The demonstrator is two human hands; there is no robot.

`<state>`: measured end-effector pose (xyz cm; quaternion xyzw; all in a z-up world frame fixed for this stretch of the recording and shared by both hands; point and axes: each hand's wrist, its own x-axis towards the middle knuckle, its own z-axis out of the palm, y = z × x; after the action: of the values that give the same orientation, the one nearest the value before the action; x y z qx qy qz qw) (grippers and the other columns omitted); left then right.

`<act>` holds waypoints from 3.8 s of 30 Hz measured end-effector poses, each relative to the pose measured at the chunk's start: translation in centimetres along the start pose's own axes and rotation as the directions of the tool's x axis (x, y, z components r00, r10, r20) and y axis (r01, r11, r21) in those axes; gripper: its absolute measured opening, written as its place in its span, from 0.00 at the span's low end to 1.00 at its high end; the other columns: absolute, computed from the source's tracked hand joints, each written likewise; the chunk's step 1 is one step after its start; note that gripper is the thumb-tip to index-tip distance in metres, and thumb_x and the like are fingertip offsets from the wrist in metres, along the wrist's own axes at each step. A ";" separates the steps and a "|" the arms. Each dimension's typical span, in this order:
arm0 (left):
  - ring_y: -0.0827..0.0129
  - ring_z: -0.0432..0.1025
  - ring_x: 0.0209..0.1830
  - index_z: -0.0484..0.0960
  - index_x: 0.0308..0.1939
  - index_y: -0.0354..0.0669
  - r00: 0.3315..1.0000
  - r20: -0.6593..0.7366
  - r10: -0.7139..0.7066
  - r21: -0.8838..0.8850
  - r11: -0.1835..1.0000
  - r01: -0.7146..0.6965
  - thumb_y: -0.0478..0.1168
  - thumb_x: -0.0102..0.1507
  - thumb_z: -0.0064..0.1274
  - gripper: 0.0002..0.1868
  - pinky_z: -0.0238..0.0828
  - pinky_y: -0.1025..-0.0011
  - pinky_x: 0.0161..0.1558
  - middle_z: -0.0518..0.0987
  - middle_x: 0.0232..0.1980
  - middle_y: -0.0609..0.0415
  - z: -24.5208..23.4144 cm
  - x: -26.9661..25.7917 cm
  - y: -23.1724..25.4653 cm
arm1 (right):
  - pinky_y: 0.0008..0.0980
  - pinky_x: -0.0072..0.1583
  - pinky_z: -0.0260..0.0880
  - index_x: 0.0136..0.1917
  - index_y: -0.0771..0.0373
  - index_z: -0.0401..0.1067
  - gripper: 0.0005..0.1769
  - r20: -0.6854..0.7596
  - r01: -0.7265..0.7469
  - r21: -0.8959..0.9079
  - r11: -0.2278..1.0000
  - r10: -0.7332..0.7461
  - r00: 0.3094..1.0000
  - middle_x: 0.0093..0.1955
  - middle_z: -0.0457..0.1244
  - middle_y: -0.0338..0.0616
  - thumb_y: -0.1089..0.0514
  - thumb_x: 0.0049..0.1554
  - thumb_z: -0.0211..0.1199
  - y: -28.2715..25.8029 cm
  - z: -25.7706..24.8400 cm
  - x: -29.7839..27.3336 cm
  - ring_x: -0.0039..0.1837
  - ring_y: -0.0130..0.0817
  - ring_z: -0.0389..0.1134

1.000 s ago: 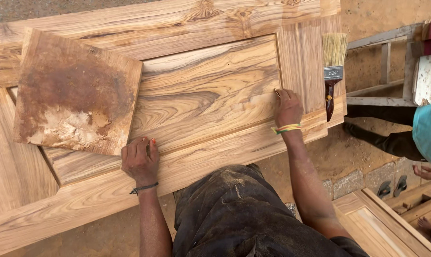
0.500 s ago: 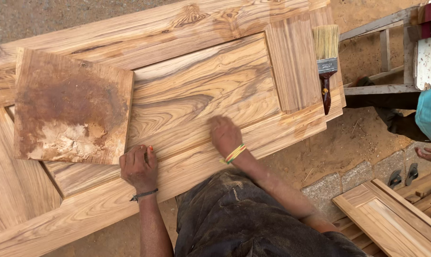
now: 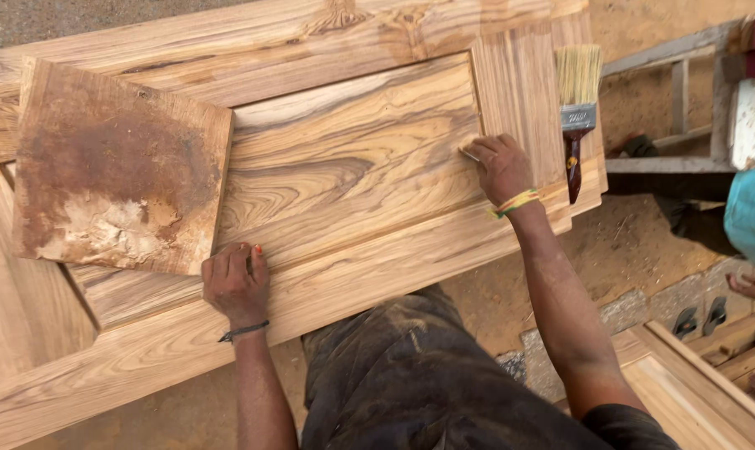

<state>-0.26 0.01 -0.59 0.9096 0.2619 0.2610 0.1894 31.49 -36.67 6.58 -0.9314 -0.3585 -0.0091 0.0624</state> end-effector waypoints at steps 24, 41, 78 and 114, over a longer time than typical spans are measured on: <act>0.59 0.74 0.45 0.85 0.40 0.45 0.999 -0.007 -0.050 0.041 0.998 0.050 0.39 0.65 0.65 0.05 0.74 0.64 0.45 0.83 0.46 0.56 -0.2 0.3 1.0 | 0.44 0.53 0.73 0.55 0.61 0.75 0.15 -0.034 -0.030 0.040 0.999 0.031 0.999 0.52 0.68 0.48 0.62 0.54 0.59 -13.0 6.3 -4.3 0.54 0.47 0.69; 0.61 0.74 0.45 0.84 0.39 0.45 1.000 -0.011 -0.014 0.005 1.000 0.014 0.39 0.64 0.64 0.05 0.73 0.64 0.45 0.83 0.46 0.57 -0.3 -0.1 0.4 | 0.46 0.45 0.72 0.51 0.65 0.76 0.08 0.012 -0.234 -0.077 0.969 0.235 0.972 0.46 0.69 0.54 0.65 0.58 0.60 -11.7 6.3 -2.3 0.48 0.49 0.71; 0.62 0.75 0.44 0.84 0.40 0.45 1.000 -0.024 -0.019 -0.049 0.999 0.018 0.40 0.65 0.64 0.05 0.74 0.67 0.43 0.84 0.47 0.57 0.0 -0.1 -0.2 | 0.45 0.58 0.74 0.57 0.63 0.78 0.10 -0.153 -0.207 -0.004 0.978 0.204 0.967 0.53 0.71 0.50 0.60 0.65 0.60 -9.9 3.2 -5.5 0.55 0.45 0.72; 0.60 0.74 0.45 0.83 0.38 0.44 0.997 -0.053 -0.051 0.173 0.983 0.059 0.38 0.66 0.63 0.05 0.75 0.64 0.44 0.82 0.45 0.55 0.3 0.4 2.1 | 0.39 0.47 0.76 0.51 0.64 0.77 0.07 0.001 0.076 0.457 0.886 -0.086 0.996 0.45 0.71 0.48 0.61 0.59 0.63 -15.9 5.2 -4.1 0.43 0.39 0.73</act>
<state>1.03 -1.48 0.37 0.9085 0.3134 0.2537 0.1096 17.68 -27.11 2.92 -0.8750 -0.3897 0.0824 0.2751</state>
